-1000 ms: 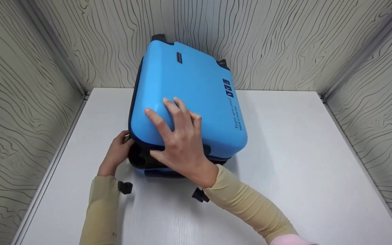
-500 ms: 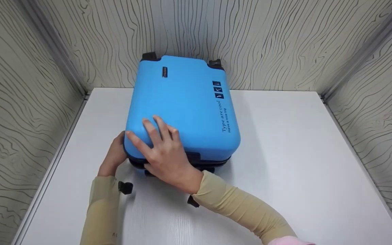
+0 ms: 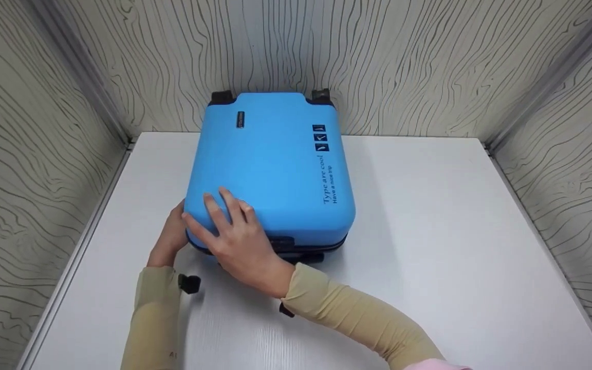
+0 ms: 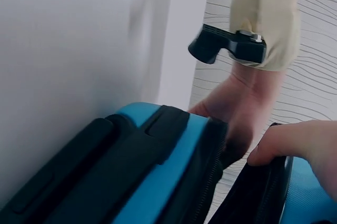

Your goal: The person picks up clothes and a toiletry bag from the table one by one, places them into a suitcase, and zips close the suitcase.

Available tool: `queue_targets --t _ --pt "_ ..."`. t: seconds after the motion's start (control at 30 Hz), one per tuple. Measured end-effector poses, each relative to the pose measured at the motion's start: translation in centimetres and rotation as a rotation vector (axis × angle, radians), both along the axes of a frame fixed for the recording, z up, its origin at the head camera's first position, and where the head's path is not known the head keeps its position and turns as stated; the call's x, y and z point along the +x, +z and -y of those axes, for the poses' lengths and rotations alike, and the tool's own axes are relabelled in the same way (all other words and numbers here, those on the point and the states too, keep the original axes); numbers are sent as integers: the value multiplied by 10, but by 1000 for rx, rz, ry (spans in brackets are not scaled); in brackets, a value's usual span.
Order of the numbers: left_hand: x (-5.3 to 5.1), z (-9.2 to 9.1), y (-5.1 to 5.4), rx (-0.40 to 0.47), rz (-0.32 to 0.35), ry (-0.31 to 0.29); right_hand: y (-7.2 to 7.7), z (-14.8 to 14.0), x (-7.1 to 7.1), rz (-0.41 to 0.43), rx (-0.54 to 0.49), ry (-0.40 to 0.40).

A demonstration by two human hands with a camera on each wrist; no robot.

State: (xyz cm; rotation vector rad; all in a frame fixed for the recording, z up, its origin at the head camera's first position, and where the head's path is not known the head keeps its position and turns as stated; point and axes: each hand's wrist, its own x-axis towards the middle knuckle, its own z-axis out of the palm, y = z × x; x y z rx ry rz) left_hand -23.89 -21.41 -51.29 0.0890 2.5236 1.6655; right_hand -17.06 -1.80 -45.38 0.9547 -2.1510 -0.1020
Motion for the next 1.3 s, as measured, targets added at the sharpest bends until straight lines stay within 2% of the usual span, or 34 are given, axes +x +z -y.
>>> queue_targets --t 0.27,0.43,0.5,0.7,0.77,0.93,1.03,1.17,1.3 --pt "2 0 2 20 -30 -13 -4 3 -1 -13 11 -4" --pt "4 0 2 10 -25 -3 -7 3 -2 -27 22 -9" --pt "4 1 0 16 -8 7 -8 3 -1 0 30 -9" --pt "4 4 -4 63 96 33 -8 1 4 114 50 -10" --pt "4 3 -4 64 101 38 -7 1 4 124 48 -11" --pt "4 0 -5 14 62 50 -3 -1 4 157 28 2" --pt "5 -2 -6 -18 59 69 3 -5 6 224 -18 45" --pt "5 -2 -6 -46 47 84 17 -17 10 349 -153 117" --pt "4 -2 -6 -35 12 76 34 -38 9 413 -278 117"
